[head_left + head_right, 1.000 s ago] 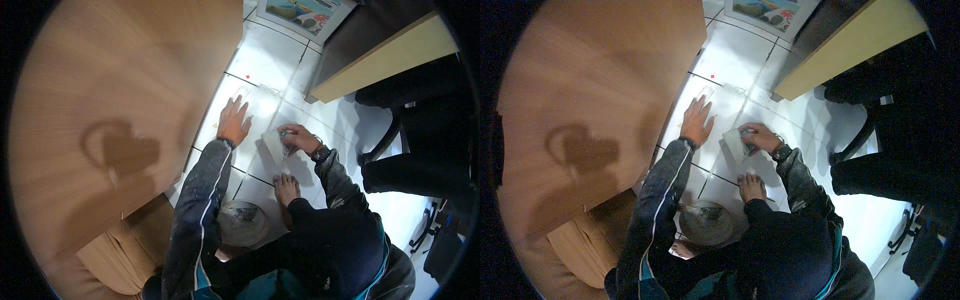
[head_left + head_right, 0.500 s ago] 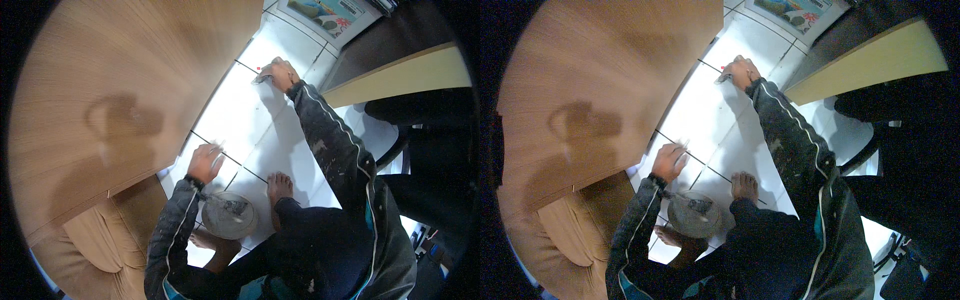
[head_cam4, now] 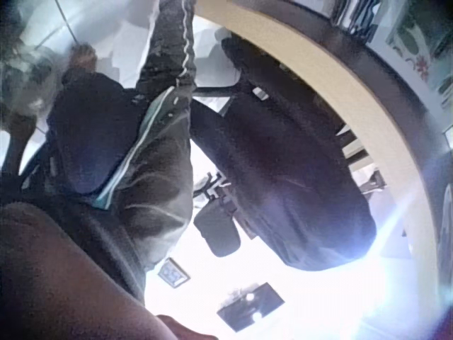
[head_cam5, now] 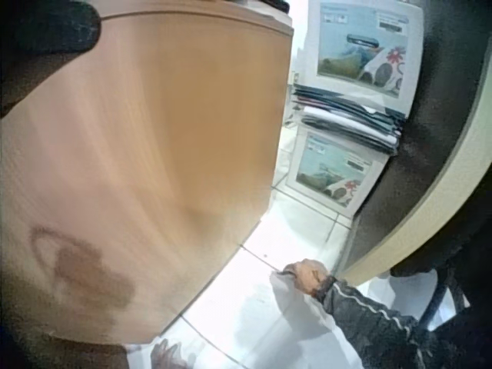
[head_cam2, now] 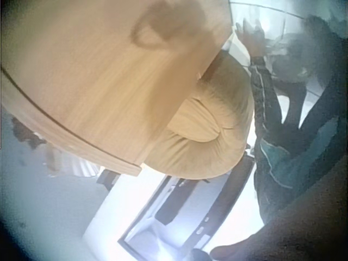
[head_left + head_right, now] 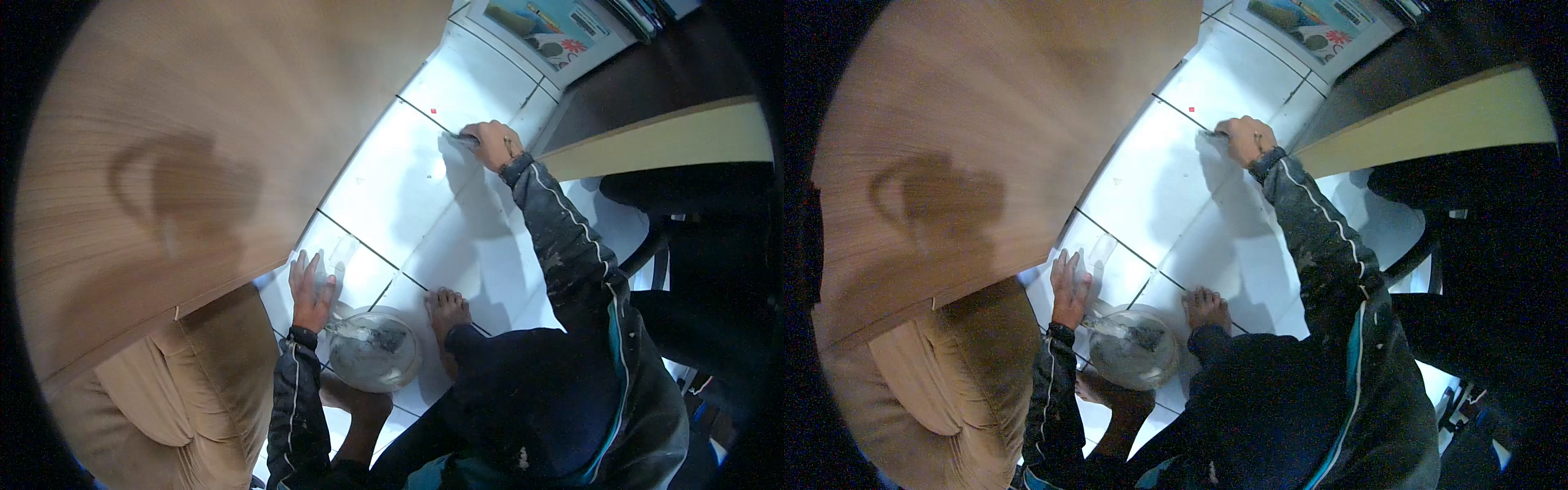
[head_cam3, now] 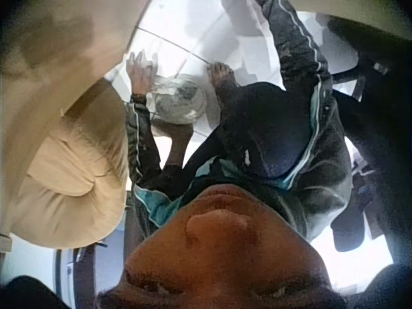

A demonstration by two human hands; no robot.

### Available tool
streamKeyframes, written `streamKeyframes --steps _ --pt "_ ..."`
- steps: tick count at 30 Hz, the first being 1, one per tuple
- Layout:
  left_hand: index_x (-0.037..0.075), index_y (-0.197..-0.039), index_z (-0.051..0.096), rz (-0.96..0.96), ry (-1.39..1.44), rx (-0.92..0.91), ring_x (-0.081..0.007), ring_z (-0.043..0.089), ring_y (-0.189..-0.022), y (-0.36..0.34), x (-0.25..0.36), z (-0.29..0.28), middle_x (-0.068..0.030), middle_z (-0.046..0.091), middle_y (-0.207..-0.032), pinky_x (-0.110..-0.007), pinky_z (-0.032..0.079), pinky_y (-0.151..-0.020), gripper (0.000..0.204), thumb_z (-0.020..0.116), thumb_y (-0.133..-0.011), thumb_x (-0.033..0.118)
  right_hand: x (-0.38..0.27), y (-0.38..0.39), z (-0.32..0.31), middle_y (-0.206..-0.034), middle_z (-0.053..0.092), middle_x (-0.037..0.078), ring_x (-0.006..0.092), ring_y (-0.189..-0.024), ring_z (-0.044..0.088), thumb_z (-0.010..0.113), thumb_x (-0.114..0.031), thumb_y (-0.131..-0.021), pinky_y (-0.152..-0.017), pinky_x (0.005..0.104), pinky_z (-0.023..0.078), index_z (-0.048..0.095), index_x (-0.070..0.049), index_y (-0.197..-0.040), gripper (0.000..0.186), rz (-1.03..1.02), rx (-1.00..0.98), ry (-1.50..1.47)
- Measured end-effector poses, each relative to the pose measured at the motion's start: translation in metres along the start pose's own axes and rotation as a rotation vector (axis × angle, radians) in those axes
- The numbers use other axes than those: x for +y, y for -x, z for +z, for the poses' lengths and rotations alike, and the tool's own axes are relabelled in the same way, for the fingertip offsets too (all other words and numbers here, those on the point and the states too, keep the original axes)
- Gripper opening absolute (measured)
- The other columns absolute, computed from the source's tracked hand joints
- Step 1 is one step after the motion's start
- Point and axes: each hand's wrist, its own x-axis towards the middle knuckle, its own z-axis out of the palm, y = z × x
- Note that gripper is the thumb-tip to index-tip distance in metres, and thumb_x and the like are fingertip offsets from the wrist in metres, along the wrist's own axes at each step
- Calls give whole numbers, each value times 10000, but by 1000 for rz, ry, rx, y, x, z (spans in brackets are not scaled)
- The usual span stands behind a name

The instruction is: The person applies white filler to the gaps between floor tiles using a putty knife and wipes away excess with a cloth.

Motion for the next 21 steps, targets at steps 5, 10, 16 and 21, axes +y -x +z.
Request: streamKeyframes --steps 5,10,16,21 --pt "105 -1516 268 -80 -109 -92 -468 22 -1453 1 -23 0 -282 101 -1569 -529 74 -1173 720 534 -955 469 -49 -46 6 -829 683 194 380 -803 669 588 -133 -791 -754 449 542 688 -81 -871 139 32 98 -53" --pt "130 -1548 157 -183 -153 -245 -490 -114 -1441 0 -18 7 -294 -44 -1575 -589 -25 -1145 803 481 -948 555 -51 -31 70 -831 688 167 350 -801 675 579 -120 -770 -711 438 549 698 -80 -822 136 -174 81 143" --pt "172 -1560 78 -193 -286 -304 -551 -135 -1411 -4 -17 7 -282 -129 -1571 -655 -52 -1108 818 473 -948 544 -57 -15 2 -876 707 127 316 -826 689 585 -101 -760 -734 421 556 724 -245 -1075 373 -104 -270 165" --pt "188 -1561 62 -189 -300 -326 -582 -124 -1397 -8 -13 4 -284 -114 -1569 -669 -47 -1102 830 487 -939 538 -28 -49 -5 -933 714 106 295 -879 686 613 -95 -779 -787 397 549 720 -289 -1099 390 -87 -4 105"
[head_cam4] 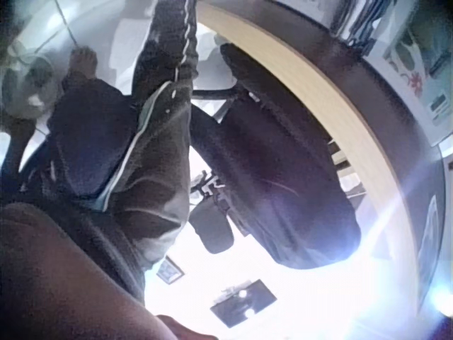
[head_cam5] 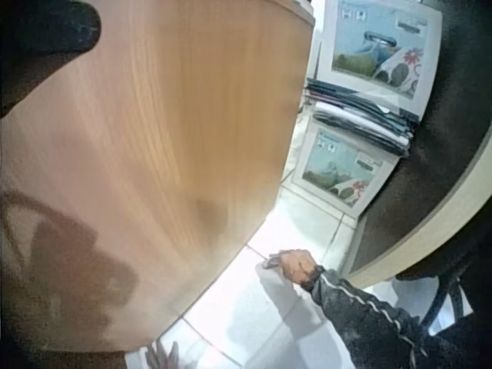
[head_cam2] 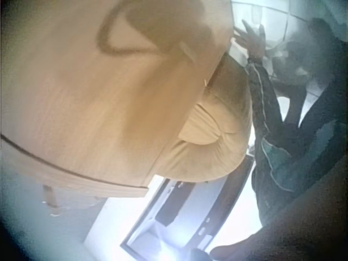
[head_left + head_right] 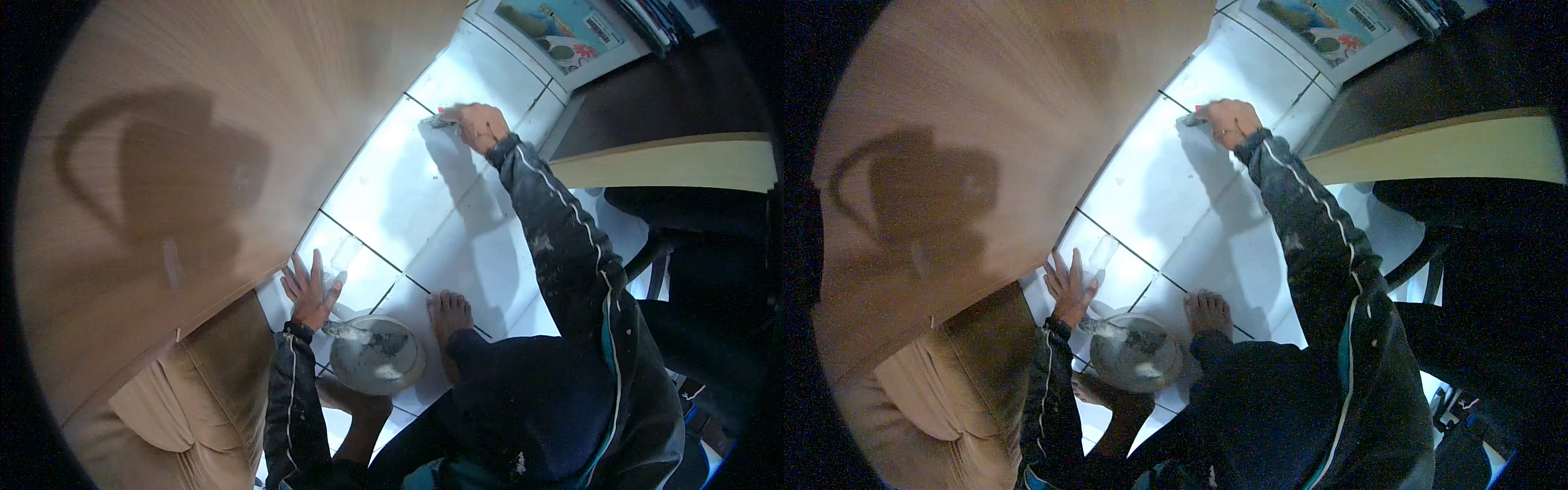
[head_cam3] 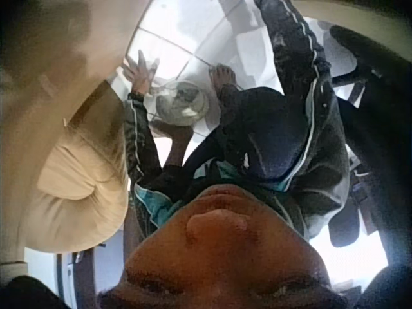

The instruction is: The person applies white filler to the gaps between floor tiles using a putty knife and wipes away excess with a cloth.

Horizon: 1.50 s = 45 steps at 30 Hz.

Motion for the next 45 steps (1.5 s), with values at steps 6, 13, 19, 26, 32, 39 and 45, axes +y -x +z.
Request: streamKeyframes --steps 6,13,19,26,32,39,45 --pt "218 -1561 61 -75 -44 8 -577 -122 -1399 13 -17 10 -281 -104 -1570 -677 -45 -1099 839 487 -929 567 6 1 34 -1029 713 76 294 -912 681 603 -71 -777 -844 384 541 717 -264 -1111 402 -161 -88 -145" --pt "232 -1562 59 3 1 3 -563 -137 -1404 1 -2 -1 -280 -116 -1570 -662 -67 -1104 864 481 -911 614 10 96 11 -984 702 146 347 -881 677 595 -28 -720 -833 436 544 717 -207 -1106 442 81 -256 -27" --pt "229 -1563 43 -13 16 -20 -549 -165 -1405 1 -2 -3 -284 -138 -1566 -653 -91 -1102 891 495 -902 619 20 56 -15 -907 699 173 375 -869 670 604 -70 -744 -805 453 536 679 -139 -1126 396 225 -37 -104" --pt "202 -1563 30 -24 -5 -60 -561 -152 -1401 -2 6 -7 -294 -136 -1563 -653 -91 -1101 890 480 -915 612 -21 55 90 -946 686 187 332 -869 682 559 -104 -826 -719 417 557 596 -109 -1167 343 119 151 255" --pt "202 -1564 18 -7 2 -31 -558 -149 -1404 5 -9 0 -290 -136 -1564 -652 -96 -1100 903 479 -913 624 -40 46 8 -966 705 135 332 -803 688 545 -74 -818 -728 418 560 611 -134 -1227 419 -76 -186 -43" --pt "205 -1564 21 8 -2 -58 -552 -154 -1406 -4 5 -10 -286 -132 -1567 -648 -99 -1100 893 474 -916 621 25 48 67 -840 694 149 352 -769 677 584 -154 -808 -712 452 544 643 -100 -968 179 66 161 16" --pt "210 -1565 17 -19 -43 -32 -541 -148 -1413 2 -8 4 -286 -136 -1567 -650 -110 -1095 924 485 -897 645 -28 42 10 -896 705 177 355 -809 690 565 -75 -772 -740 444 555 634 -63 -1081 317 86 -121 -68"
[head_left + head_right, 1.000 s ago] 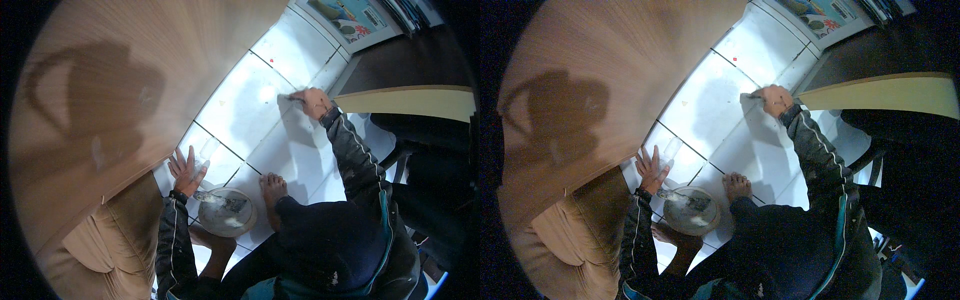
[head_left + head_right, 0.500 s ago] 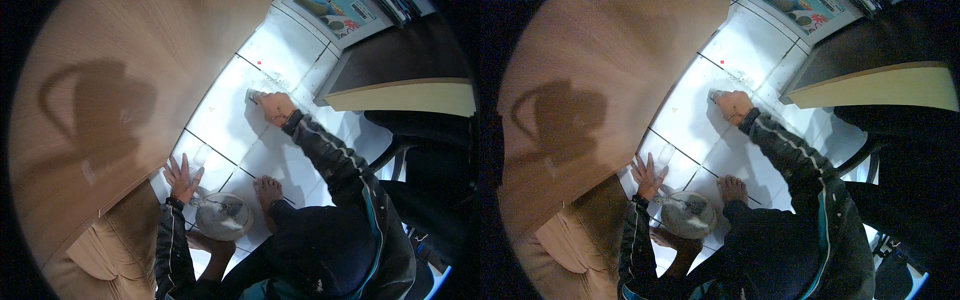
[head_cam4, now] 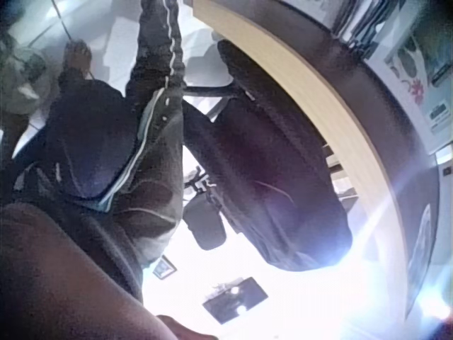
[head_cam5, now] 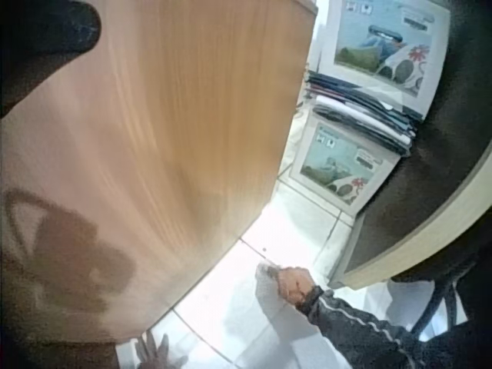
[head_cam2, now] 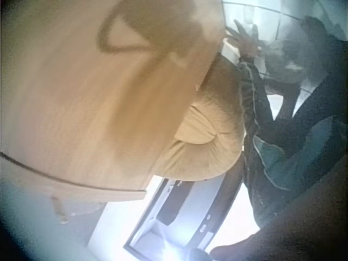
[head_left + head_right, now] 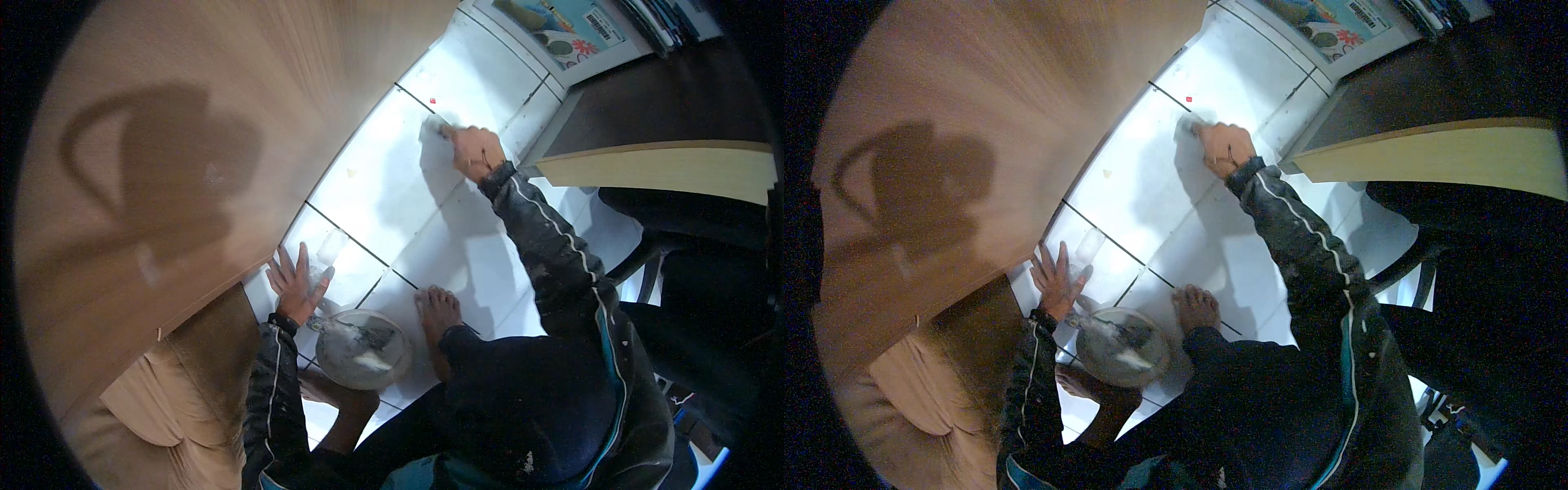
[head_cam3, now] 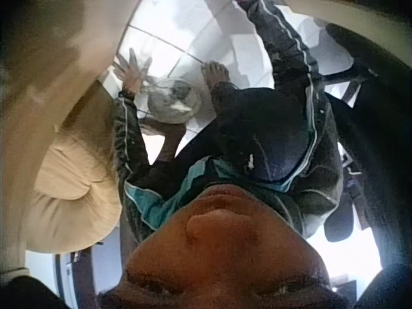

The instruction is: The person applies white filler to the gaps between floor tiles using a putty knife and wipes away excess with a cloth.

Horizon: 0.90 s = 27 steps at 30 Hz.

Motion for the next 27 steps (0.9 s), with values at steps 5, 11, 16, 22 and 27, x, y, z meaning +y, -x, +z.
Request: streamKeyframes --steps 5,11,16,22,27 --pt "211 -1565 22 29 28 -14 -544 -144 -1412 -5 6 -9 -286 -136 -1567 -649 -105 -1098 946 492 -884 671 -9 -22 45 -797 682 191 389 -737 669 582 -114 -779 -681 459 545 632 -20 -1038 280 -266 358 85" --pt "223 -1565 17 -1 15 -11 -547 -145 -1410 -1 2 -5 -287 -126 -1569 -642 -99 -1104 958 487 -875 692 -35 -64 44 -827 688 193 362 -744 685 550 -108 -819 -648 457 545 651 -46 -937 168 -69 208 76" --pt "225 -1566 30 35 49 25 -551 -141 -1409 -3 1 -2 -282 -120 -1571 -642 -94 -1106 951 497 -874 681 -29 -54 22 -838 693 177 354 -763 690 546 -91 -819 -661 428 552 644 -59 -899 131 -40 211 12" --pt "228 -1565 37 5 37 10 -555 -138 -1407 -2 6 -6 -282 -113 -1572 -653 -92 -1099 922 499 -886 646 0 -45 -9 -854 706 123 334 -786 679 614 -149 -675 -705 451 548 699 -294 -1137 491 -98 41 -15" --pt "231 -1564 74 49 -34 104 -569 -121 -1403 -8 -8 15 -278 -106 -1573 -681 -52 -1091 900 494 -886 648 50 -78 -18 -1004 705 125 328 -890 669 595 -94 -772 -801 426 544 707 -251 -1140 416 -91 114 -65"
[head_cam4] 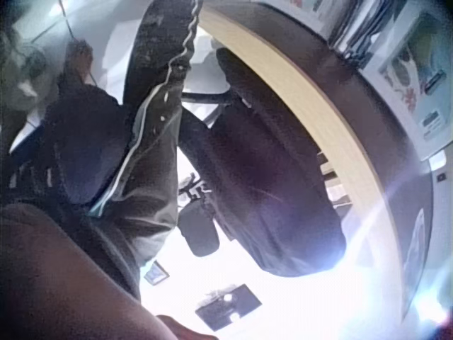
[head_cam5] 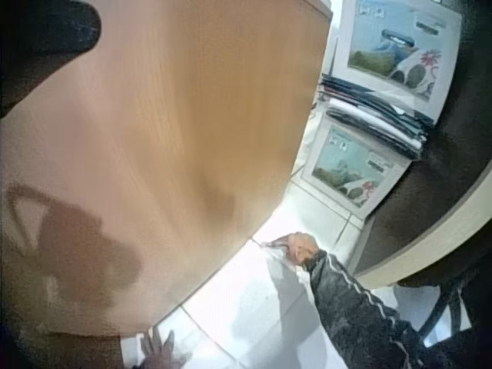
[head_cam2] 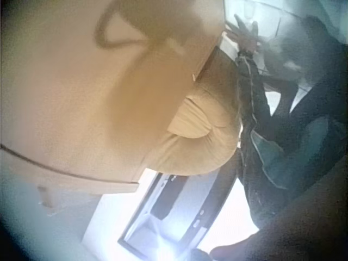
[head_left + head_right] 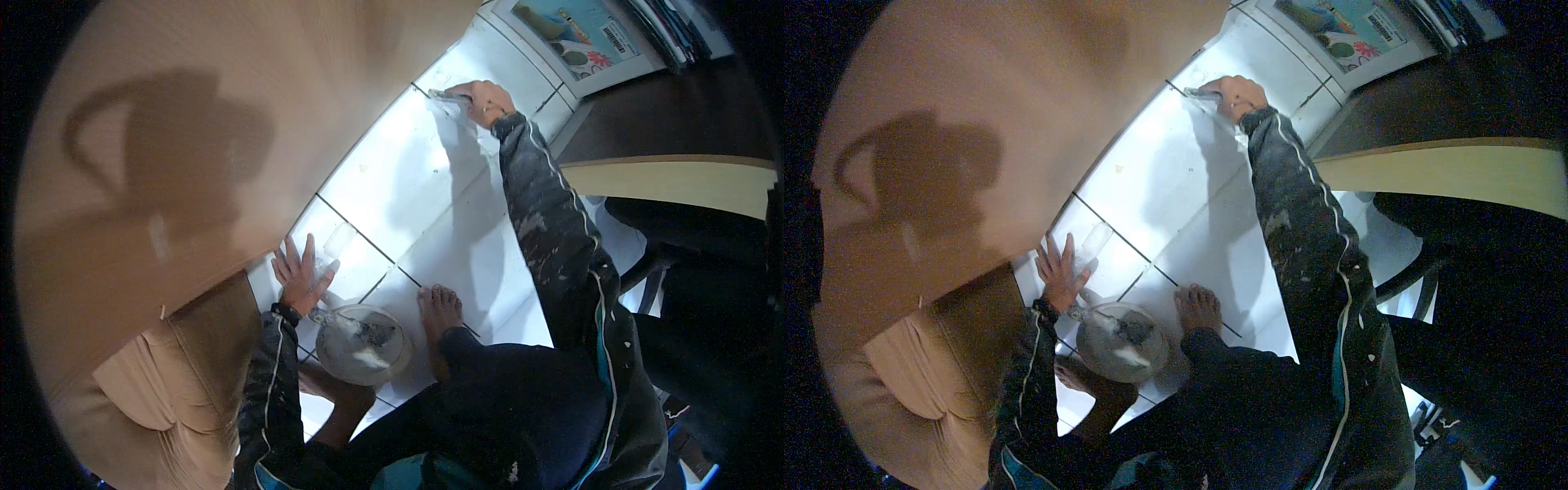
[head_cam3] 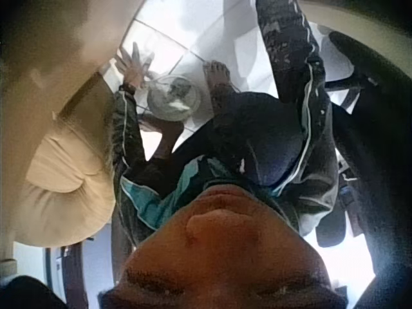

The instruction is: The person applies white filler to the gaps between floor tiles using a putty knife and wipes away excess with a cloth.

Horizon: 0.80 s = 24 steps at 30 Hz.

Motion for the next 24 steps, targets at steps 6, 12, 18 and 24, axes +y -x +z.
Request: streamKeyframes --steps 6,12,18,24 --pt "233 -1565 66 -31 39 -49 -567 -138 -1401 4 3 -9 -269 -120 -1574 -692 -51 -1085 887 513 -894 603 -11 32 12 -1034 707 110 325 -913 676 604 -78 -782 -830 403 541 714 -285 -1124 414 -10 -160 -14" --pt "227 -1562 46 -27 85 -51 -556 -154 -1401 4 9 -15 -263 -145 -1573 -674 -68 -1094 886 527 -899 565 -8 116 10 -1022 715 50 313 -896 680 603 -68 -776 -825 398 552 705 -332 -1124 448 -104 -168 37" --pt "225 -1561 63 -4 36 -18 -549 -147 -1407 8 3 -11 -265 -112 -1576 -671 -62 -1098 890 514 -893 601 -42 67 -5 -898 693 186 374 -856 666 583 -121 -829 -764 452 531 596 -197 -1246 424 87 17 93" --pt "208 -1562 90 -8 59 -11 -552 -150 -1405 4 -2 -3 -267 -93 -1577 -686 -31 -1092 897 517 -888 617 -67 31 69 -932 689 201 368 -886 667 584 -140 -797 -791 463 540 630 -194 -1196 405 -71 -129 333"
